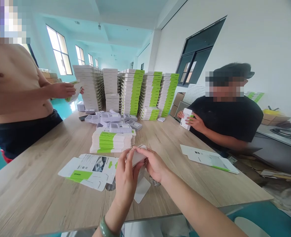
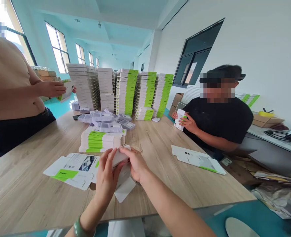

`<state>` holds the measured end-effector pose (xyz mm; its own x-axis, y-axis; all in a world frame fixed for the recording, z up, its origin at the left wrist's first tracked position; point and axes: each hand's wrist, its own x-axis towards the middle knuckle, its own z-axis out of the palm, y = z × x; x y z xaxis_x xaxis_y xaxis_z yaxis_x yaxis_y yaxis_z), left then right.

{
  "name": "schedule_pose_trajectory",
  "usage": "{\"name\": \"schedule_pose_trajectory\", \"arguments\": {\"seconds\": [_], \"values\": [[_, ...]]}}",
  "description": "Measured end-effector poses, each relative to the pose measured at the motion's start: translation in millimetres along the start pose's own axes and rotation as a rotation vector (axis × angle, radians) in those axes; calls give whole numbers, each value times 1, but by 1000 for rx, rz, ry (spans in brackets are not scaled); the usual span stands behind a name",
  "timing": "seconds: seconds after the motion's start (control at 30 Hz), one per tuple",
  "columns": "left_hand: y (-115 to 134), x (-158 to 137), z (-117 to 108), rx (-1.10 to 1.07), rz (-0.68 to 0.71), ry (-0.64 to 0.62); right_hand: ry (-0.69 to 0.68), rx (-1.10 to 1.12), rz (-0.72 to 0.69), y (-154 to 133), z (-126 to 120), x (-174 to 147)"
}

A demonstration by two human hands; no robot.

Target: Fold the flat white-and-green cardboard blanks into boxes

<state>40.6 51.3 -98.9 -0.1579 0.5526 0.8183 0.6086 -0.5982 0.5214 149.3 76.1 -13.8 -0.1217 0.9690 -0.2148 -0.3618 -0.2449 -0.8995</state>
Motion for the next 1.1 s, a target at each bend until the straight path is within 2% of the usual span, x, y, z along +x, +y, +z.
{"name": "schedule_pose_trajectory", "arguments": {"seconds": [0.2,0.57,0.73,0.8,0.93,1.1], "values": [[6,9,-6,100,43,-71,21,45,35,-1,-8,1],[6,7,-12,139,60,-74,76,29,-106,2,-9,2],[1,4,-12,169,72,-27,66,-6,-148,7,-7,-2],[-2,0,-10,134,19,-1,58,-21,-173,10,-8,-3],[-1,-12,2,-108,-231,60,47,-39,-197,16,-12,-5],[23,-22,15,-226,-442,88,39,-78,-169,23,-17,-5]]}}
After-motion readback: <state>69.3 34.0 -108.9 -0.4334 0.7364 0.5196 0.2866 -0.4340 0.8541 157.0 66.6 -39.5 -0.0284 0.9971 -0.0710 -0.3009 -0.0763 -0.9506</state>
